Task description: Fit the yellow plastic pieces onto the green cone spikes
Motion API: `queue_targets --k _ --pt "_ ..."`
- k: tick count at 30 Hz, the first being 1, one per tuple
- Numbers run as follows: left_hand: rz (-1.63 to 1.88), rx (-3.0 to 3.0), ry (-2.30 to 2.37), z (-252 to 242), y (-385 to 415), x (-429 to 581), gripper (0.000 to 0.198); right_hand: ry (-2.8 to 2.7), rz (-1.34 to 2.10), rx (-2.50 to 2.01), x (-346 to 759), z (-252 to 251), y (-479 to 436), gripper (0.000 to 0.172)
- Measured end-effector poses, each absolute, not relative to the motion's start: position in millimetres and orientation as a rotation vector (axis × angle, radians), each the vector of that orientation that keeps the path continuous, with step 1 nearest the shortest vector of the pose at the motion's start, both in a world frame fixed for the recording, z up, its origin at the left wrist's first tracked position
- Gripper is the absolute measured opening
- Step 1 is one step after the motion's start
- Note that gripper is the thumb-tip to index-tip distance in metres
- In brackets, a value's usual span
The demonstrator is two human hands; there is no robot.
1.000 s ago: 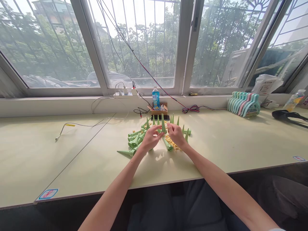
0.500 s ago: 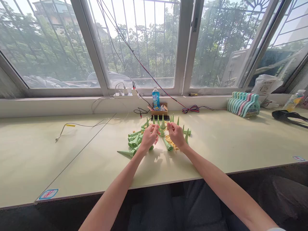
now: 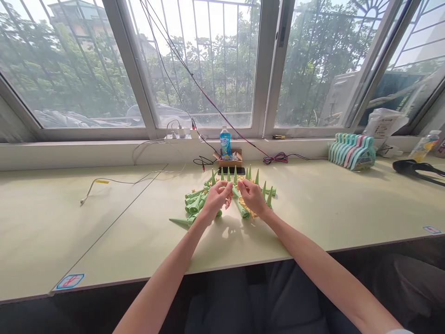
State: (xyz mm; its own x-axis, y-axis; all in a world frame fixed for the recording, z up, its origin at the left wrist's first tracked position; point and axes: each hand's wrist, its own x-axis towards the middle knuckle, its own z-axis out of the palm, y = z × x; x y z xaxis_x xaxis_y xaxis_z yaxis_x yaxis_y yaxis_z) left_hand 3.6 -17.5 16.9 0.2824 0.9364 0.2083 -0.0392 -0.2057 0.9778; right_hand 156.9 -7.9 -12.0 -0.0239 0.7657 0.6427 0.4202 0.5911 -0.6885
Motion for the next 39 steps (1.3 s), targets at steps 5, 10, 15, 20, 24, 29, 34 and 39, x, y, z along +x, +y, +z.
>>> queue_targets --k 5,10,15,20,24,29,34,39 --pt "1.191 1.607 0.895 12.7 -14.5 2.6 0.041 -1.635 0.377 -1.039 156.0 -13.0 -7.1 0.044" --pt "1.239 1.725 0.890 8.0 -10.5 2.0 0.038 -1.626 0.450 -1.069 154.8 -14.2 -6.5 0.045" --pt "1.319 1.883 0.920 3.7 -8.3 2.4 0.031 -1.596 0.539 -1.057 155.2 -13.8 -6.0 0.047" --pt "1.363 2.036 0.941 0.9 -7.5 3.1 0.025 -1.585 0.611 -1.039 154.7 -15.4 -3.9 0.047" --pt "1.405 2.062 0.924 0.3 -6.3 3.8 0.025 -1.579 0.633 -1.012 152.5 -17.4 -3.1 0.047" --pt "1.401 2.057 0.934 2.2 -7.8 4.8 0.030 -1.569 0.549 -0.998 152.0 -14.1 -5.4 0.049" --pt "1.349 1.962 0.932 5.9 -11.5 6.1 0.041 -1.546 0.423 -1.020 154.1 -8.8 -9.8 0.048" --pt "1.341 1.779 0.947 9.8 -12.5 6.9 0.040 -1.552 0.378 -1.029 155.6 -5.6 -12.9 0.046"
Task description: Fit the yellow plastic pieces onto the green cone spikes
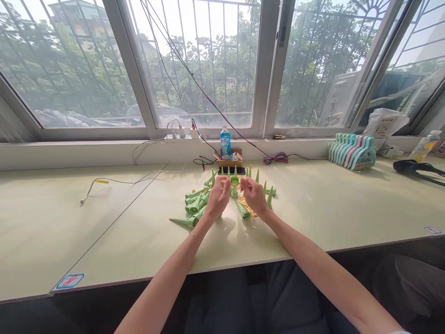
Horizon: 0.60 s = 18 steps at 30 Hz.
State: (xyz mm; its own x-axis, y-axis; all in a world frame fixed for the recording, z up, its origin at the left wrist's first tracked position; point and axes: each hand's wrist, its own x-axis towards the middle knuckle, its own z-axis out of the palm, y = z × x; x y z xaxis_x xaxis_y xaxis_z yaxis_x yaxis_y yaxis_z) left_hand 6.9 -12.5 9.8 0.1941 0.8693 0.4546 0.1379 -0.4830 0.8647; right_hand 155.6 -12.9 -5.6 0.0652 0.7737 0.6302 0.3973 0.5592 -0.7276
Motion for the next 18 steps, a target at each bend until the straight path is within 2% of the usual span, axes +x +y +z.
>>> queue_targets --k 4,11,18 --pt "1.230 1.556 0.891 15.4 -15.2 6.7 0.040 -1.641 0.338 -1.005 156.2 -5.6 -13.3 0.046" --pt "1.128 1.417 0.835 19.6 -17.8 4.4 0.027 -1.702 0.361 -0.959 154.1 -7.9 -14.1 0.043" --pt "1.136 1.450 0.829 18.9 -18.6 4.8 0.031 -1.667 0.408 -0.996 154.2 -9.9 -12.6 0.045"
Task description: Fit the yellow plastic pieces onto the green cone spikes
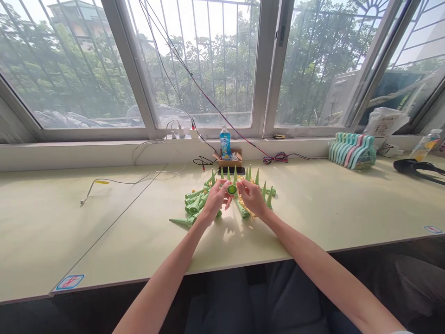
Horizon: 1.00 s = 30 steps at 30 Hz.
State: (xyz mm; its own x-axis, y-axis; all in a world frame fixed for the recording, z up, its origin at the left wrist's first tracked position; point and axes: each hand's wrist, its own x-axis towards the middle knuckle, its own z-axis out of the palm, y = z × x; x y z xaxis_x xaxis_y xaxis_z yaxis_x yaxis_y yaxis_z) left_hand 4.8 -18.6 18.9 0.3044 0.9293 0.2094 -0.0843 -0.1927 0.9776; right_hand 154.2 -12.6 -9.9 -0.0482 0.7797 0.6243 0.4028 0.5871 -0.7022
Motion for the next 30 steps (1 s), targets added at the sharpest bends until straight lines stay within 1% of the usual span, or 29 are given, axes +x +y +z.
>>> queue_targets --k 11,16,22,26,30 --pt "1.202 1.720 0.829 13.6 -18.9 2.9 0.038 -1.640 0.362 -1.054 153.5 -10.3 -10.0 0.048" --pt "1.286 1.828 0.840 9.6 -16.9 4.0 0.050 -1.629 0.374 -1.053 153.1 -10.2 -9.4 0.047" --pt "1.371 1.910 0.872 7.9 -16.3 5.1 0.058 -1.589 0.435 -1.056 152.8 -11.6 -7.9 0.048" --pt "1.408 1.991 0.903 6.9 -15.3 5.4 0.055 -1.567 0.439 -1.046 151.9 -12.1 -6.2 0.048" --pt "1.420 1.960 0.941 6.4 -12.7 6.1 0.042 -1.564 0.392 -1.043 151.0 -11.7 -5.9 0.048"
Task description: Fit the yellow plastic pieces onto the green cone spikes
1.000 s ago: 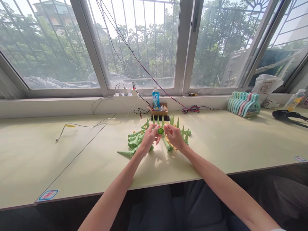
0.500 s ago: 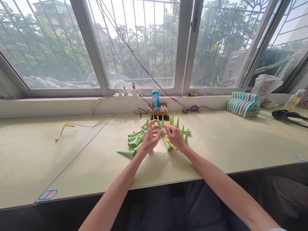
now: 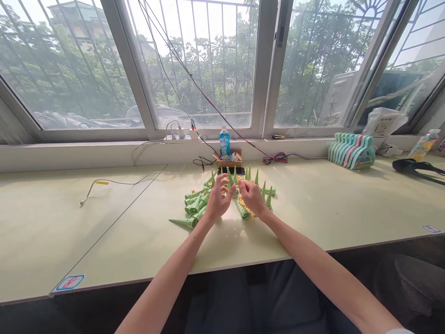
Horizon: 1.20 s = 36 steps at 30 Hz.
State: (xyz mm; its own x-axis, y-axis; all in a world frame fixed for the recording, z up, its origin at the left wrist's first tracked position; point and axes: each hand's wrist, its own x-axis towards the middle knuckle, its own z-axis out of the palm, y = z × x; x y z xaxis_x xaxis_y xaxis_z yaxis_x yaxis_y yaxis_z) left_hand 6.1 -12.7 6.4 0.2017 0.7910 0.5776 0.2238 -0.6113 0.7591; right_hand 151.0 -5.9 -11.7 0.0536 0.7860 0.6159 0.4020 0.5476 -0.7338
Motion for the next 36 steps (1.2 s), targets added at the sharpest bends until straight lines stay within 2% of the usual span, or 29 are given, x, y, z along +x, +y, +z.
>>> queue_targets --k 2,13,22,36 --pt "1.407 1.875 0.961 6.7 -11.2 6.1 0.037 -1.561 0.363 -1.051 151.1 -11.3 -6.5 0.047" --pt "1.147 1.489 0.916 14.6 -15.4 6.7 0.036 -1.683 0.343 -0.998 153.8 -10.2 -10.1 0.042" --pt "1.040 1.342 0.787 12.7 -11.4 2.2 0.044 -1.681 0.349 -1.001 155.2 -10.7 -10.0 0.042" --pt "1.088 1.408 0.789 17.1 -17.0 2.1 0.049 -1.664 0.358 -1.025 156.5 -10.9 -9.3 0.045"
